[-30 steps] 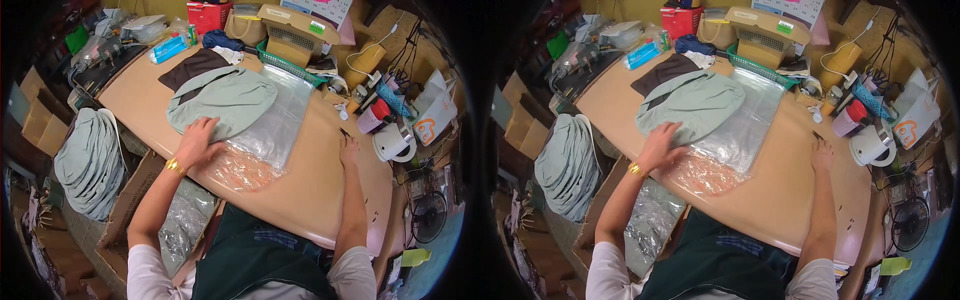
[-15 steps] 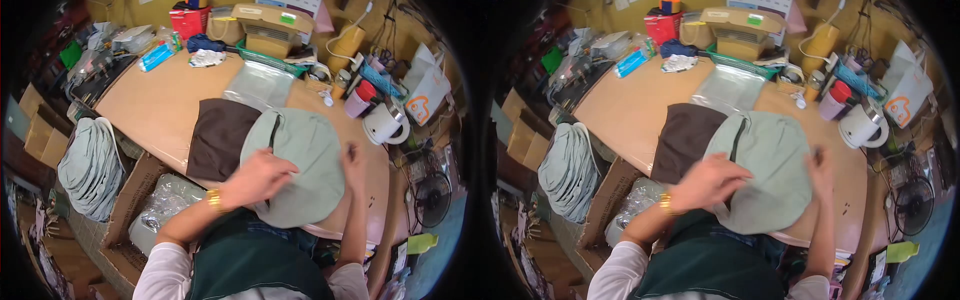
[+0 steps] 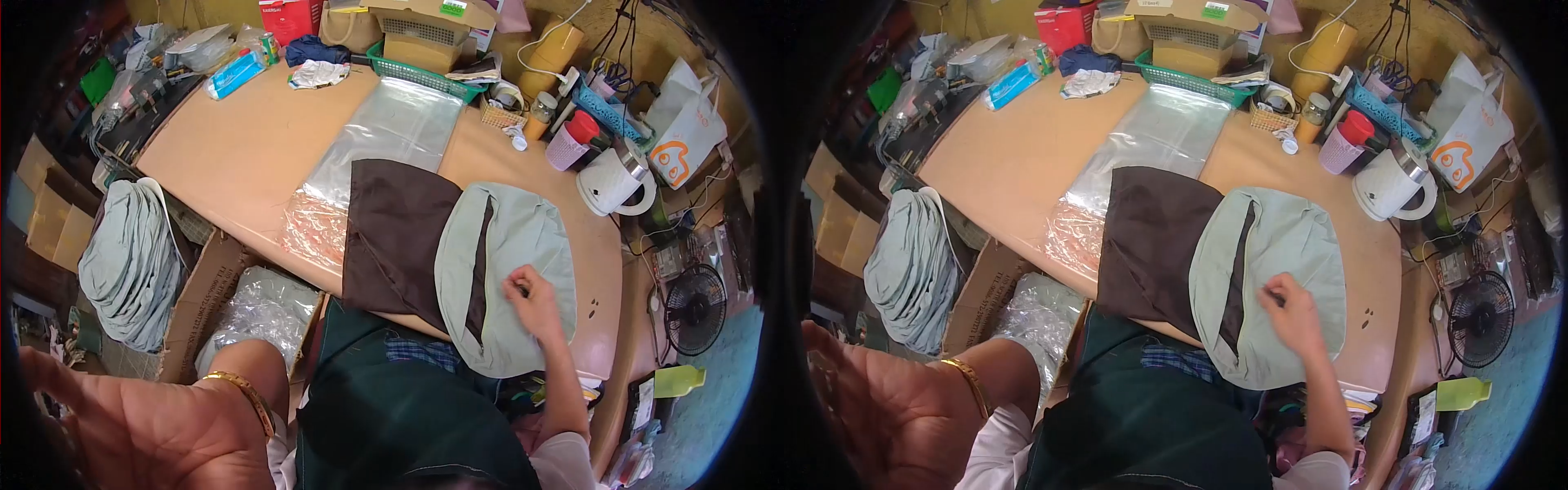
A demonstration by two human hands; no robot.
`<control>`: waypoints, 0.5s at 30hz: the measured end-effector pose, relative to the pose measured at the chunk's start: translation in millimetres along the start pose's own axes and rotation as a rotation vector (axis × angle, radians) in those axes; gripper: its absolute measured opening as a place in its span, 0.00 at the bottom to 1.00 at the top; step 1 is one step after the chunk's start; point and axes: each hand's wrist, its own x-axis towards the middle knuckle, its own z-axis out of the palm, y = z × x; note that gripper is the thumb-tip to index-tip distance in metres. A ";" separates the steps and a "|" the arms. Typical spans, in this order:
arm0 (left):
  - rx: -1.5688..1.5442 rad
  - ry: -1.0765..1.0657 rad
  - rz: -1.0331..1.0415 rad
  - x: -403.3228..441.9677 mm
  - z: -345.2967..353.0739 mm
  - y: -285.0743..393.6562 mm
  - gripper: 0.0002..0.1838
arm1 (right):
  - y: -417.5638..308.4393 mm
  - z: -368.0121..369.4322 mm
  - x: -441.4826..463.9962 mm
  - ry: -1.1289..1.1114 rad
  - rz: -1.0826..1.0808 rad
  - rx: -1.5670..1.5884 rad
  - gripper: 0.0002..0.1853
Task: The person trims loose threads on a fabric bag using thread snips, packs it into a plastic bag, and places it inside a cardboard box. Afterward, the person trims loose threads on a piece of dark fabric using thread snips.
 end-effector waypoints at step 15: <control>-0.253 -1.188 -0.679 -138.4 44.5 -2.9 0.38 | 0.5 -0.2 6.5 -0.043 0.046 1.550 0.10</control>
